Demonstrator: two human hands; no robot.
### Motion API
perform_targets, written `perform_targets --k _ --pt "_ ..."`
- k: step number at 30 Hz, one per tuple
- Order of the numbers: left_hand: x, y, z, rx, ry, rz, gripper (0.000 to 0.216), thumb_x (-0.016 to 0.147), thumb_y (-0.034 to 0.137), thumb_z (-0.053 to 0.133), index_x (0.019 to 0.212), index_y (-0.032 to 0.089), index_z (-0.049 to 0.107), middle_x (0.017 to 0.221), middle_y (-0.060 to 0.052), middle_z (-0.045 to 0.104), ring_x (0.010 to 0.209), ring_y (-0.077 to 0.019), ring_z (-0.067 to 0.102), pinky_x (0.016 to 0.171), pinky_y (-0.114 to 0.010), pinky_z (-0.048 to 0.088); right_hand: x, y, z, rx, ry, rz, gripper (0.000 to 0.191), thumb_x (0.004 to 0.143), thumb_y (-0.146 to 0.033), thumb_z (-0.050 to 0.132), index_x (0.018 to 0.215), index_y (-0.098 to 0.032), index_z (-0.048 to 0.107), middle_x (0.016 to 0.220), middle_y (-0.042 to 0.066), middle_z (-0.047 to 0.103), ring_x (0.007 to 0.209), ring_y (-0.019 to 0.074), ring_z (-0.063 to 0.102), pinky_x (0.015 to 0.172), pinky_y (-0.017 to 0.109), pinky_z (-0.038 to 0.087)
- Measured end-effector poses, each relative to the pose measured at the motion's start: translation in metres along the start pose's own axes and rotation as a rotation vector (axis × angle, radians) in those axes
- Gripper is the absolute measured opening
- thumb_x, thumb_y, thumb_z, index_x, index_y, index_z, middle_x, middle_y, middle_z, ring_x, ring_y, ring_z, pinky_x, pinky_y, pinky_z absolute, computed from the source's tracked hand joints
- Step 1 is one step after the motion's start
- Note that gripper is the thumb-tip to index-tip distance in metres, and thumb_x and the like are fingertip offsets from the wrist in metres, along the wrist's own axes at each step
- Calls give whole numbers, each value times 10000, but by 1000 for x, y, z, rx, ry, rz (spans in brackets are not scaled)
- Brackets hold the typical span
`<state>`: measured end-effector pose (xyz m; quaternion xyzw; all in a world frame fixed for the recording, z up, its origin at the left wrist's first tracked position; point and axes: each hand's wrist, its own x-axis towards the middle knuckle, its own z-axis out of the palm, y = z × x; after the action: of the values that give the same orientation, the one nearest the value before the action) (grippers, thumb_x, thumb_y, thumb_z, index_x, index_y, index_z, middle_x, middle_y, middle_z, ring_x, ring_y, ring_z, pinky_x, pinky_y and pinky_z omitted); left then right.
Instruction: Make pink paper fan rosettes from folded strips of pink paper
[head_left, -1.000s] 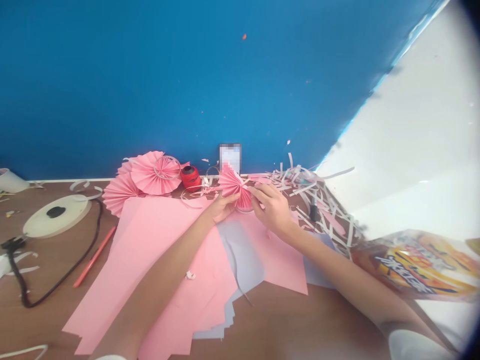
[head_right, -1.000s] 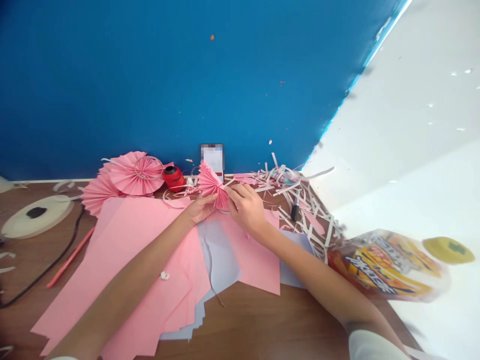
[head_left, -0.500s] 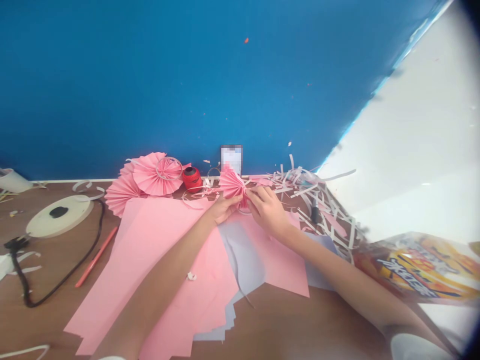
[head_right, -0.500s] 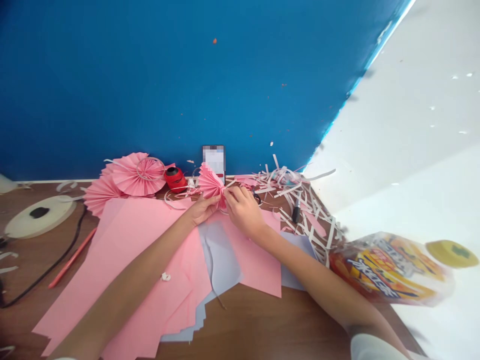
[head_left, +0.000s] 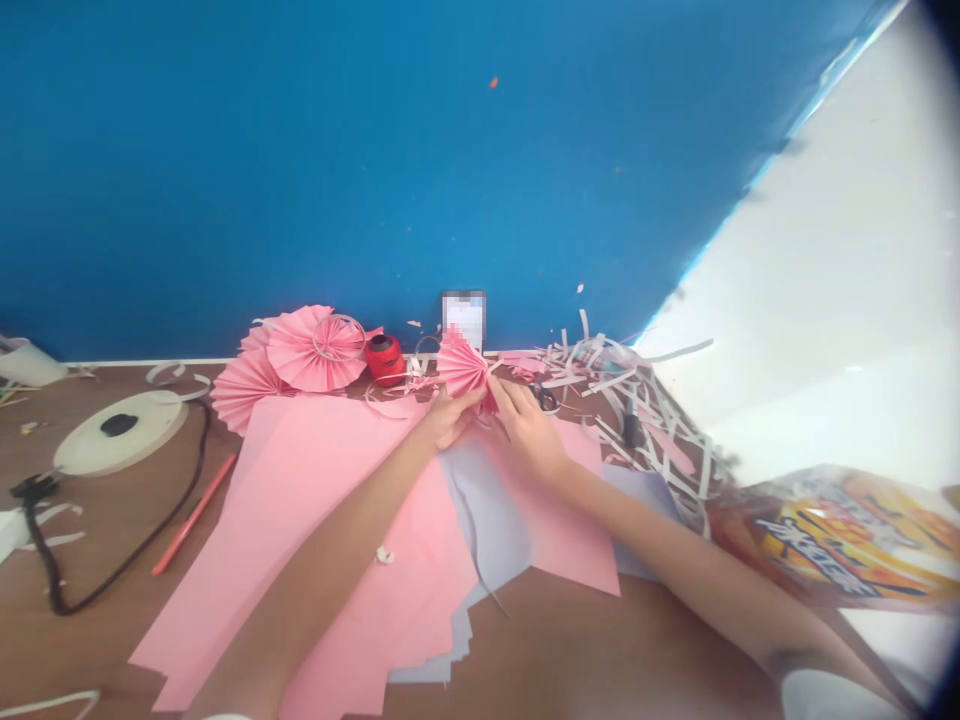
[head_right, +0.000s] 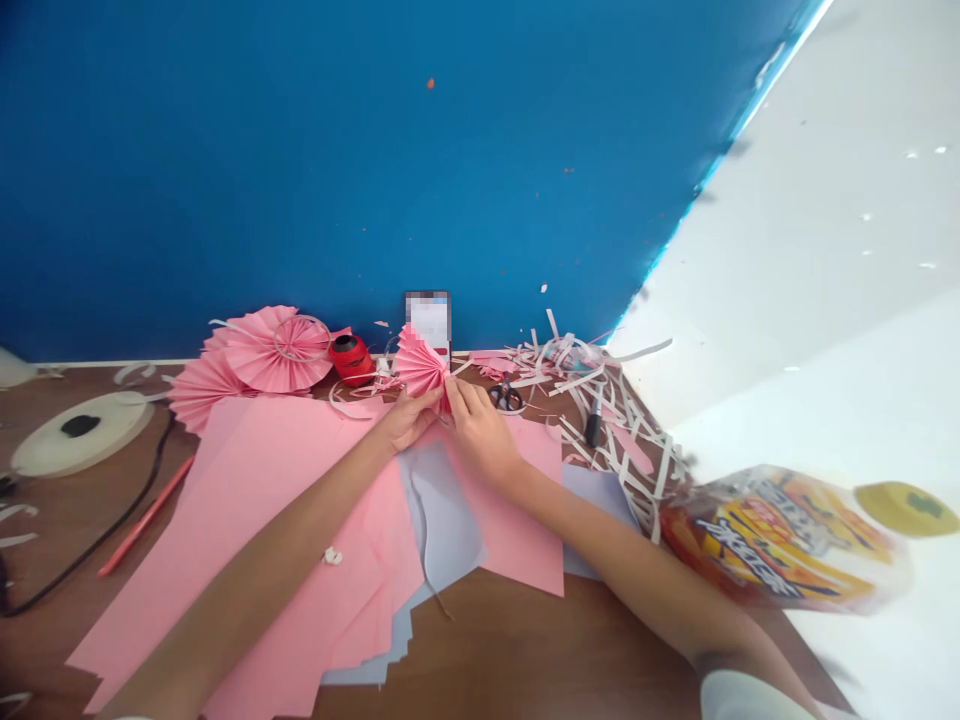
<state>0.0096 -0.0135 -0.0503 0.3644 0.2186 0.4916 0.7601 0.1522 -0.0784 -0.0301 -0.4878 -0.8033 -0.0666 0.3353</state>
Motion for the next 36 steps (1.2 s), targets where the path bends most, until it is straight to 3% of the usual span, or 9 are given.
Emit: perform_targets --k 5,10,15,18,21,26,32,36 --pt "0 -3 6 9 29 18 413 686 190 774 1075 177 634 961 -30 703 929 -148 658 917 -287 476 -1 -5 1 287 -5 104 634 882 -231 497 1473 -195 269 1339 156 481 1259 266 448 1043 454 412" --pt "0 -10 7 106 -10 -37 454 754 365 718 1157 191 602 984 -56 690 952 -179 646 901 -333 477 0 -6 -4 507 5 145 600 876 -256 508 1445 -197 330 1363 165 455 1280 258 443 1056 473 388" --pt "2 -19 3 286 1 16 478 769 463 671 1161 199 601 893 -46 681 901 -195 638 840 -327 479 6 -4 -7 804 -4 353 472 867 -320 539 1321 -201 487 1225 134 561 1076 225 594 870 389 530" --pt "1 -19 5 453 14 86 422 765 466 671 1075 180 641 814 -41 671 866 -207 626 834 -330 470 12 0 -11 955 10 519 371 848 -369 567 1167 -180 579 1068 100 654 915 196 646 789 346 549" --pt "-4 -15 12 587 -24 118 361 773 452 666 995 168 668 790 -56 672 876 -236 618 854 -354 463 16 5 -14 981 51 593 303 830 -391 585 1022 -160 628 932 81 690 822 182 656 779 335 539" --pt "-9 -8 23 643 -65 228 386 778 367 678 1124 201 646 1137 -81 655 1137 -270 545 1011 -368 378 17 10 -13 961 60 597 257 764 -351 637 923 -150 657 841 70 695 771 181 657 735 320 534" --pt "-8 -7 21 543 -219 125 535 701 310 754 1193 185 586 1087 -94 653 998 -234 606 873 -330 465 21 19 -17 1020 141 718 165 679 -223 620 812 -148 684 775 46 697 667 153 636 616 269 515" --pt "-5 -11 16 433 -247 68 408 752 371 708 1081 148 616 955 -94 679 866 -199 644 815 -329 494 23 28 -18 954 178 695 163 678 -202 582 793 -150 684 736 27 681 617 129 598 570 240 476"
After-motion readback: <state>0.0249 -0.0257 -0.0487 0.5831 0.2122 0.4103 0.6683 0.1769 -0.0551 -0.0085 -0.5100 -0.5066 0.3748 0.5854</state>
